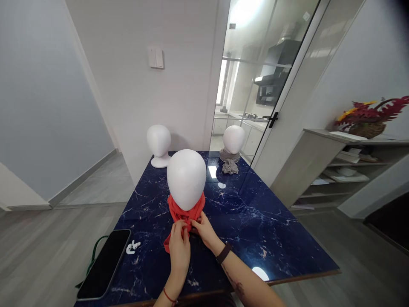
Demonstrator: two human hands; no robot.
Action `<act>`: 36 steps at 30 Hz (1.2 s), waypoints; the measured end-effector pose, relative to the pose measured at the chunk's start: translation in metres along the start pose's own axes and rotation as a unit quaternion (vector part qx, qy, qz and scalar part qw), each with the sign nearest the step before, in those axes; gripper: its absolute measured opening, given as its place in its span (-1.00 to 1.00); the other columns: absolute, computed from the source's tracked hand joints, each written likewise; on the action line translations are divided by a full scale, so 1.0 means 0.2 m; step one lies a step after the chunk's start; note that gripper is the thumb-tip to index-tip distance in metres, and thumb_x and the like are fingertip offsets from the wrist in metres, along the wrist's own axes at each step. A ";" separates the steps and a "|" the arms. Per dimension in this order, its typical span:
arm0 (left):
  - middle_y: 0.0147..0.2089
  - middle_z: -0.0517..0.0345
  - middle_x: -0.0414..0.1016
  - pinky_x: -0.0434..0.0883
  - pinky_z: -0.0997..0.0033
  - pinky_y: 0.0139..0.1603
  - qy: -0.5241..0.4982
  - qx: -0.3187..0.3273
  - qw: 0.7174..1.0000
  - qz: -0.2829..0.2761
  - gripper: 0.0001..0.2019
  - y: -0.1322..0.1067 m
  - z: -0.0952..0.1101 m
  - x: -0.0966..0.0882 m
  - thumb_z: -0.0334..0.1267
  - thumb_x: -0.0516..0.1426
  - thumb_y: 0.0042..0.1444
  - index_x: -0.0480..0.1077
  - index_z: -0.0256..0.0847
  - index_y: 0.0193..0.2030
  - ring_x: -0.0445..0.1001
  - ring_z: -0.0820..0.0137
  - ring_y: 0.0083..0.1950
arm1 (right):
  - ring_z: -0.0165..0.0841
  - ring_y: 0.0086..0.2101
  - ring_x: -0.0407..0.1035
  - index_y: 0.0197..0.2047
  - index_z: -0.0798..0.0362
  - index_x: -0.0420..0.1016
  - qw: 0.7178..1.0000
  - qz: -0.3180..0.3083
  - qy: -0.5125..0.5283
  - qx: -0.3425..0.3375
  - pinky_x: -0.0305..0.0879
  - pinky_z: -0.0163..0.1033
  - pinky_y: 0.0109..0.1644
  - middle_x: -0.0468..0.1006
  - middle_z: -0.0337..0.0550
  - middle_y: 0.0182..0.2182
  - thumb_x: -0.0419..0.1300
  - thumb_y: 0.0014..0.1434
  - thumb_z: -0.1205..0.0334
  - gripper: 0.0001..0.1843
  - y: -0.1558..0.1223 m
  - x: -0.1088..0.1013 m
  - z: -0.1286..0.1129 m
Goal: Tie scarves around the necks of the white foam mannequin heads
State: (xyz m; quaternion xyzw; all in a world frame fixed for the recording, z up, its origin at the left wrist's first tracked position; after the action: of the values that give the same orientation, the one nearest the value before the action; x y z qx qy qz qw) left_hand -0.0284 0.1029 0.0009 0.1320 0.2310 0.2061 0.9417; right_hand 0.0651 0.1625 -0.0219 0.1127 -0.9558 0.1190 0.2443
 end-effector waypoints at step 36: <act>-0.17 0.09 0.41 0.30 0.23 0.04 -0.157 -0.043 0.987 0.014 -0.85 0.00 -0.06 -0.06 -0.31 0.05 0.04 0.32 -0.15 -0.21 0.40 0.30 -0.08 | -0.39 -0.33 0.29 -0.35 0.04 0.42 0.835 -0.039 -0.424 -0.348 0.25 -0.32 -0.27 0.36 -0.17 -0.32 0.16 0.12 0.31 -0.97 -0.12 0.04 -0.10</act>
State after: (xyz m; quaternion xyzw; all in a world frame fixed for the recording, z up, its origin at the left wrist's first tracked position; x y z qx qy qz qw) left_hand -0.0451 0.0988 -0.0054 0.1256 0.0690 0.2055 0.9681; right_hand 0.0744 0.1441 0.0035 0.0971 -0.9389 -0.2906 -0.1569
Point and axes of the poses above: each hand's wrist, its own y-axis towards the middle knuckle, its own x-axis out of the palm, z = x × y, the point moved 2 cm from there along y, towards the middle knuckle
